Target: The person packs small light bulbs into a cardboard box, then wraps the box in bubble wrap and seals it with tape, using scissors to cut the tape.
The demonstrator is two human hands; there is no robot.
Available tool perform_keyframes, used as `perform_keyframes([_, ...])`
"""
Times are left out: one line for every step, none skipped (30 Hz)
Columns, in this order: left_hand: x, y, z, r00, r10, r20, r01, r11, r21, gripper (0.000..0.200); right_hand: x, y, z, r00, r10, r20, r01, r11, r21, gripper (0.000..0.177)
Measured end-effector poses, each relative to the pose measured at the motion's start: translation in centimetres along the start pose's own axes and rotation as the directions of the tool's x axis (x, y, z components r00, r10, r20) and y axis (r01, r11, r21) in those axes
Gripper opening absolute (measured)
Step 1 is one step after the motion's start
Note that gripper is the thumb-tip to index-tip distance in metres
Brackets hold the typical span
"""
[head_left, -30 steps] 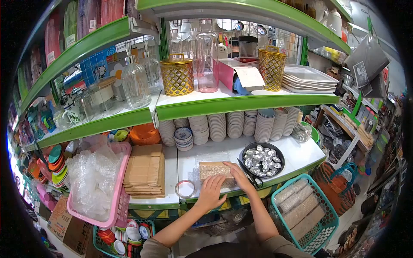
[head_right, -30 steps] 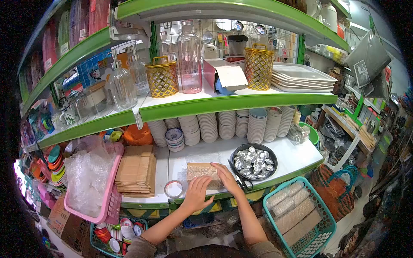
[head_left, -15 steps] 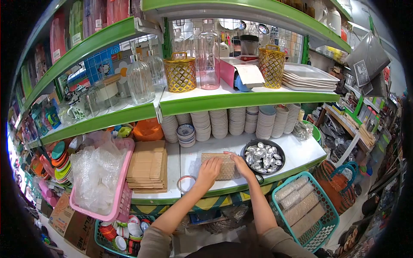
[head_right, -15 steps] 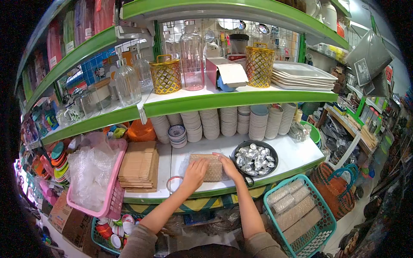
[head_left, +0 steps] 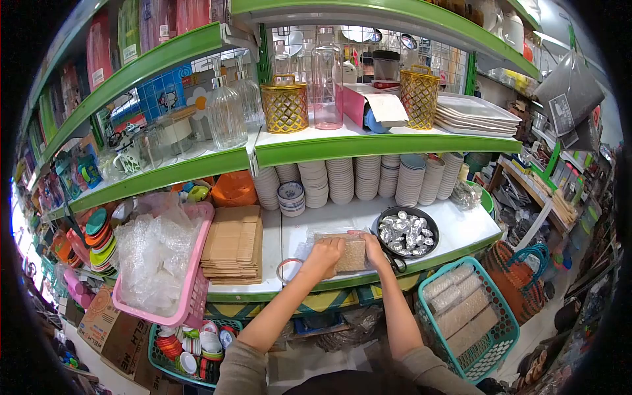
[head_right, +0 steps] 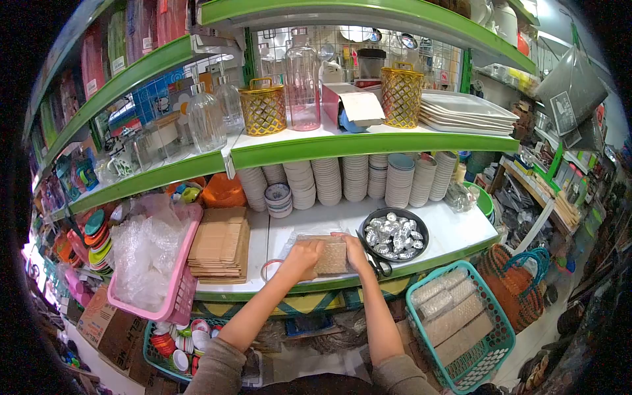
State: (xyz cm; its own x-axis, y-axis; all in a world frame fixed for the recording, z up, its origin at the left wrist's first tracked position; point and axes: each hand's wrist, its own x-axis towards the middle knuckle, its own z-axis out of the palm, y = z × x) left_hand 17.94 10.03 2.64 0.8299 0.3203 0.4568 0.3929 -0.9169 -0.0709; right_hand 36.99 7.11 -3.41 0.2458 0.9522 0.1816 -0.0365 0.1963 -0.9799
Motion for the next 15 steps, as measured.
perform_keyframes([-0.2,0.2,0.1,1.0,0.001,0.002,-0.001,1.0,-0.002,0.054,-0.4,-0.1,0.1,1.0,0.01,0.0,-0.01,1.0,0.017,0.044])
perform_keyframes([-0.4,0.4,0.1,1.0,0.007,-0.028,-0.007,1.0,-0.012,0.055,-0.7,-0.2,0.1,1.0,0.02,0.0,-0.02,0.999,0.033,0.044])
perform_keyframes([-0.5,0.7,-0.4,0.998,0.012,-0.059,-0.013,1.0,-0.021,0.056,-1.1,-0.1,0.1,1.0,0.022,0.0,-0.022,0.999,0.033,0.044])
perform_keyframes([-0.7,0.9,-1.0,0.998,0.01,-0.058,-0.011,1.0,-0.022,0.056,-1.6,-0.1,0.1,1.0,0.022,-0.004,-0.022,1.0,0.003,0.044])
perform_keyframes([-0.9,1.2,-1.6,1.0,0.005,-0.01,-0.006,0.999,-0.037,0.058,-1.9,-0.1,0.0,1.0,0.02,-0.008,-0.021,0.999,-0.025,0.044])
perform_keyframes([-1.0,1.5,-2.3,0.999,0.002,0.039,0.0,0.999,-0.054,0.06,-2.3,-0.4,0.1,1.0,0.021,-0.007,-0.021,0.999,-0.025,0.044])
perform_keyframes([-1.1,1.7,-2.6,0.999,0.001,0.04,0.001,0.999,-0.054,0.06,-2.8,-0.8,0.2,1.0,0.03,-0.008,-0.031,0.998,-0.058,0.043])
perform_keyframes([-1.3,1.8,-2.7,0.999,0.008,0.041,-0.005,0.997,-0.079,0.06,-3.3,-1.1,0.2,0.999,0.04,-0.008,-0.04,0.995,-0.09,0.043])
perform_keyframes([-1.4,1.8,-2.8,0.999,0.015,0.043,-0.01,0.995,-0.102,0.059,-3.7,-2.0,0.4,0.999,0.042,-0.006,-0.042,0.995,-0.089,0.043])
perform_keyframes([-1.4,1.8,-2.9,0.999,0.013,0.045,-0.008,0.995,-0.102,0.059,-3.8,-3.1,0.4,0.987,0.161,0.02,-0.16,0.985,-0.065,0.044])
perform_keyframes([-1.3,1.8,-3.0,0.997,-0.001,0.08,0.009,0.994,-0.105,0.06,-3.9,-3.7,0.4,0.96,0.276,0.047,-0.274,0.961,-0.044,0.044])
perform_keyframes([-1.3,1.8,-3.1,0.993,-0.014,0.115,0.026,0.994,-0.107,0.061,-3.1,-2.7,-0.4,0.958,0.26,0.123,-0.255,0.965,-0.056,0.047])
perform_keyframes([-1.3,1.8,-3.1,0.993,-0.014,0.114,0.026,0.994,-0.105,0.061,-2.6,-2.7,-0.7,0.958,0.258,0.125,-0.252,0.966,-0.056,0.047])
perform_keyframes([-1.2,1.7,-3.0,0.99,-0.022,0.137,0.034,0.996,-0.085,0.063,-2.0,-2.7,-1.0,0.972,0.166,0.164,-0.137,0.975,-0.175,0.05])
perform_keyframes([-1.1,1.6,-3.0,0.987,-0.03,0.161,0.041,0.997,-0.066,0.066,-1.5,-2.7,-1.2,0.974,0.078,0.212,-0.015,0.958,-0.285,0.054])
